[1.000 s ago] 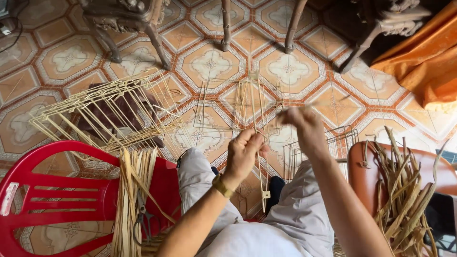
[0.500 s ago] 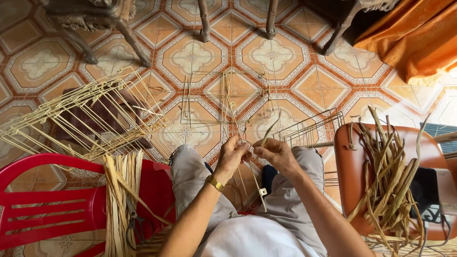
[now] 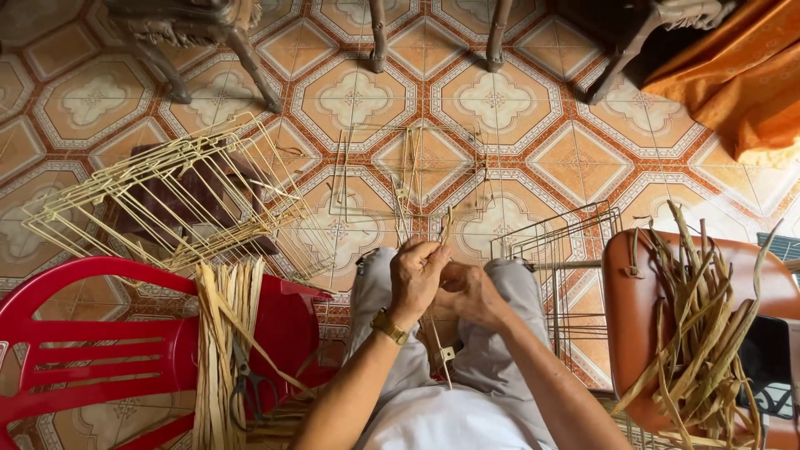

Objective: The person sits on a chair and assembles a bamboo frame, cutting thin bamboo strips with scissors and tying and weaving the strips onto a wire frame, working the strips one at a time with both hands.

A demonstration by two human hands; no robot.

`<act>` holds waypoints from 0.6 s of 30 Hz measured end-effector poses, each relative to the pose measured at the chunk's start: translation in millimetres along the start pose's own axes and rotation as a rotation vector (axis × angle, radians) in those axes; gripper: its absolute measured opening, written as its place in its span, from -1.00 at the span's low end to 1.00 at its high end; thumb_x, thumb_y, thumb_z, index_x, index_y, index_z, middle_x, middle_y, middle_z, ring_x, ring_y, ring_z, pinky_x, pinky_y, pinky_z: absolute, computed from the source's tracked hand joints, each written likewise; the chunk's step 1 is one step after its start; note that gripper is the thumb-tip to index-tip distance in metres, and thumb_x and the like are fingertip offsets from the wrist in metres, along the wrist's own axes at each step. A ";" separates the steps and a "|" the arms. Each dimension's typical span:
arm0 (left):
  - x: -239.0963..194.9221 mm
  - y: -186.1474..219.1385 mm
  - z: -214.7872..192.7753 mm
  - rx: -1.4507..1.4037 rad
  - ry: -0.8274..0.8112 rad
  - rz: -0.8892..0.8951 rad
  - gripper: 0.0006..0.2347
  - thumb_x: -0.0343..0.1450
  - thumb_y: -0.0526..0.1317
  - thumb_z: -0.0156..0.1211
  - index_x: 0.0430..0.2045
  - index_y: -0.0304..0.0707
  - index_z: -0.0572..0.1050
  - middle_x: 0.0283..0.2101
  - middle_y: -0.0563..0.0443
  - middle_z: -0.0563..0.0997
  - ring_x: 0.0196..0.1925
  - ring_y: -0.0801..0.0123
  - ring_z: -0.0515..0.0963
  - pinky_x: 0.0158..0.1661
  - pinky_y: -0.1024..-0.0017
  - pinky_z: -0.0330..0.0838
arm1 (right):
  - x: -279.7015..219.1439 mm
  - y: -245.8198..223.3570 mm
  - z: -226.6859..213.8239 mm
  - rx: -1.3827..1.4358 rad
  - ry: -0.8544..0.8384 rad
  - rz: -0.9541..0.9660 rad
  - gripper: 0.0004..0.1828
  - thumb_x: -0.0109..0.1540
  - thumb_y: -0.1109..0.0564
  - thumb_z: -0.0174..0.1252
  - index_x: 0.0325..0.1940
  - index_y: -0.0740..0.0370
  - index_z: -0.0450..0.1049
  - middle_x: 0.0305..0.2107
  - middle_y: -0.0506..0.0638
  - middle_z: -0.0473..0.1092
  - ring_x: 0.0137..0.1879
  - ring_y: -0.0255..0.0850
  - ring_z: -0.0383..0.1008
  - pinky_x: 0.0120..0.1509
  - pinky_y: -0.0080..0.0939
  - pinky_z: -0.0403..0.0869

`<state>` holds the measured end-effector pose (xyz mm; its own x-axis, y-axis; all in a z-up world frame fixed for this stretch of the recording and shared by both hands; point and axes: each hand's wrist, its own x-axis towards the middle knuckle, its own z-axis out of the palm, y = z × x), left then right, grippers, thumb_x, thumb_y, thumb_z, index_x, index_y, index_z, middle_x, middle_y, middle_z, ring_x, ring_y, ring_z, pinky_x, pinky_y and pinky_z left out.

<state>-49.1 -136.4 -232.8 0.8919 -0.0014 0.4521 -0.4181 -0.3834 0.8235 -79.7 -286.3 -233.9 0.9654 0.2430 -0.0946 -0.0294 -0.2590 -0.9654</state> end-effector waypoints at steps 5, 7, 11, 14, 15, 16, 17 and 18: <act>-2.2 -10.2 -6.7 -0.436 -0.234 -0.298 -0.81 0.48 -0.17 0.28 -0.40 -0.35 0.65 -0.51 0.11 0.59 -0.47 0.58 0.44 -0.45 0.56 0.31 | 6.4 -5.4 -25.4 0.038 0.057 0.061 -0.47 0.11 -0.16 0.21 0.02 0.22 0.57 -0.11 0.09 0.57 -0.01 -0.16 0.53 0.06 -0.07 0.44; 3.4 -1.6 -11.9 -0.448 -0.227 -0.276 -0.80 0.51 -0.19 0.30 -0.42 -0.38 0.66 -0.53 0.07 0.55 -0.50 0.59 0.37 -0.49 0.57 0.23 | 14.0 -8.1 -29.9 0.150 0.071 0.079 -0.41 0.13 -0.26 0.17 0.04 0.20 0.56 -0.04 0.09 0.56 0.13 -0.18 0.50 0.20 -0.08 0.35; 8.9 33.9 -29.6 -0.340 -0.317 -0.338 -0.84 0.44 -0.19 0.29 -0.39 -0.32 0.68 -0.54 0.15 0.64 -0.52 0.64 0.50 -0.49 0.59 0.37 | 21.7 -11.7 -30.3 0.301 0.170 -0.075 -0.54 0.23 -0.19 0.27 -0.11 0.28 0.59 -0.28 0.10 0.55 -0.16 -0.18 0.55 -0.02 -0.10 0.56; 5.1 36.0 -33.6 -0.293 -0.336 -0.346 -0.82 0.44 -0.18 0.31 -0.43 -0.33 0.69 -0.58 0.16 0.61 -0.55 0.66 0.45 -0.52 0.59 0.32 | 24.1 -17.2 -29.4 0.297 0.149 -0.061 -0.64 0.25 -0.08 0.30 -0.22 0.32 0.63 -0.42 0.05 0.58 -0.29 -0.24 0.55 -0.13 -0.17 0.57; 2.6 34.0 -34.6 -0.331 -0.332 -0.356 -0.81 0.47 -0.17 0.30 -0.43 -0.34 0.69 -0.58 0.16 0.59 -0.54 0.68 0.42 -0.51 0.59 0.30 | 24.4 -19.4 -28.2 0.330 0.172 -0.054 -0.67 0.29 -0.03 0.28 -0.26 0.34 0.63 -0.46 0.02 0.57 -0.32 -0.29 0.53 -0.17 -0.22 0.52; -1.8 31.6 -37.3 -0.331 -0.330 -0.359 -0.81 0.47 -0.17 0.30 -0.43 -0.34 0.69 -0.58 0.16 0.59 -0.54 0.68 0.42 -0.51 0.59 0.30 | 23.7 -23.0 -29.1 0.329 0.170 -0.051 -0.67 0.29 -0.03 0.28 -0.26 0.34 0.63 -0.46 0.02 0.57 -0.32 -0.29 0.53 -0.17 -0.22 0.52; -6.1 29.0 -40.0 -0.319 -0.365 -0.387 -0.81 0.46 -0.17 0.27 -0.40 -0.33 0.69 -0.57 0.15 0.60 -0.54 0.66 0.42 -0.53 0.58 0.29 | 23.1 -26.5 -30.0 0.329 0.172 -0.035 -0.67 0.27 -0.05 0.26 -0.23 0.31 0.63 -0.46 0.01 0.57 -0.33 -0.30 0.54 -0.18 -0.25 0.54; -10.2 26.5 -42.8 -0.307 -0.399 -0.416 -0.81 0.46 -0.17 0.23 -0.37 -0.31 0.69 -0.57 0.13 0.60 -0.55 0.65 0.43 -0.54 0.57 0.29 | 22.9 -30.3 -30.8 0.329 0.173 -0.019 -0.67 0.25 -0.07 0.25 -0.20 0.28 0.64 -0.47 0.00 0.58 -0.34 -0.31 0.55 -0.19 -0.27 0.55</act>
<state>-76.7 -107.0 -201.0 0.9606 -0.2752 -0.0391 -0.0011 -0.1444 0.9895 -48.7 -301.7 -199.3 0.9952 0.0762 -0.0606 -0.0657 0.0657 -0.9957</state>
